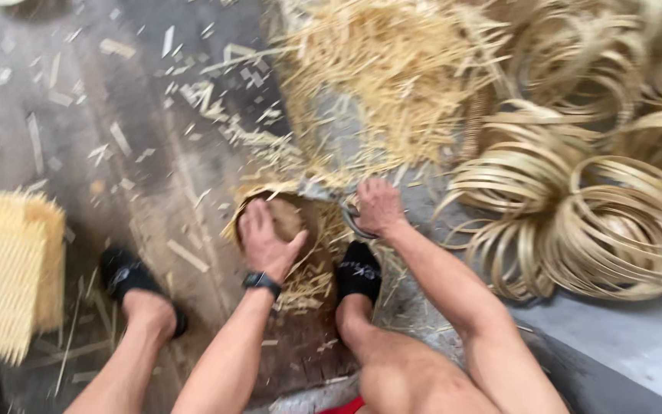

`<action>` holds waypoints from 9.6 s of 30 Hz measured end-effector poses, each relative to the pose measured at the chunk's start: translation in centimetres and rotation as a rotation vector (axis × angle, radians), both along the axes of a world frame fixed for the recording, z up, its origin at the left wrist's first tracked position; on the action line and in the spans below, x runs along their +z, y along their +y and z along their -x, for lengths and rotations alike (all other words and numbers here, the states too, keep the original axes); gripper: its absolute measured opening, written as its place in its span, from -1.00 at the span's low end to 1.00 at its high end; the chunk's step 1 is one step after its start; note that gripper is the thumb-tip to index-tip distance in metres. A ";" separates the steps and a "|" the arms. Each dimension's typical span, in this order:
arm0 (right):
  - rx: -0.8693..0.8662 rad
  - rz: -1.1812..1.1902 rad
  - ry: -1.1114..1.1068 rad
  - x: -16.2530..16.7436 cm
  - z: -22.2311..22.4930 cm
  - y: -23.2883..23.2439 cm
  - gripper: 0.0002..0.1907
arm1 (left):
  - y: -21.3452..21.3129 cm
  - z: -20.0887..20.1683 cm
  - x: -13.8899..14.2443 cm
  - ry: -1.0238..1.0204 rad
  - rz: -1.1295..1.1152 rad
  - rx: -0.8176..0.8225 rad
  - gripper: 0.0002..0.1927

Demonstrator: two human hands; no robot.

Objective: The person sits on the floor assembling woven bamboo trays. They bend a thin bamboo strip into a rim hoop, fit the hoop around the edge of a square woven bamboo mat, press the mat into a round wooden mold, and trim excess strip ends with scissors.

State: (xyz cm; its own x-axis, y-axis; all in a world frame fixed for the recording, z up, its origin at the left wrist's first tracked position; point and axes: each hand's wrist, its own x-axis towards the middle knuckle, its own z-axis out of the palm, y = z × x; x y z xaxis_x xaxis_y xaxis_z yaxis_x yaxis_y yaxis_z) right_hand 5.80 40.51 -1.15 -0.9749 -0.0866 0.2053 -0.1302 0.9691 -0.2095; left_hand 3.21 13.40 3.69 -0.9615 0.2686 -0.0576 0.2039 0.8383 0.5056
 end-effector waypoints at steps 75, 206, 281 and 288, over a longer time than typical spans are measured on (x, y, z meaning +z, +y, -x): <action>-0.060 -0.073 -0.347 -0.5 -1.9 -0.7 -0.47 | 2.1 -0.3 -0.1 -0.225 -0.004 0.166 0.22; -0.642 1.789 -1.006 8.2 -6.7 -7.2 -0.86 | -3.7 -4.1 -4.8 -1.001 -0.924 0.680 -0.54; -0.499 1.531 -0.827 1.5 0.7 -14.0 -0.63 | -14.0 13.6 17.0 1.086 0.407 -0.797 -0.82; -0.436 1.717 -0.844 -0.7 -0.2 -15.3 -0.58 | -16.8 13.3 17.3 1.055 0.418 -0.752 -0.73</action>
State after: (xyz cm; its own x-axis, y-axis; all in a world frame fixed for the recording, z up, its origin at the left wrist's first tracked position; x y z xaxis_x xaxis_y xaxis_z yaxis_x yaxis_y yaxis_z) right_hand 6.03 25.21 -1.85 -0.7483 -0.1029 -0.6553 0.6422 -0.3601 -0.6767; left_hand -10.09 -3.41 21.04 -0.2290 0.8865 0.4021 0.8039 0.4052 -0.4355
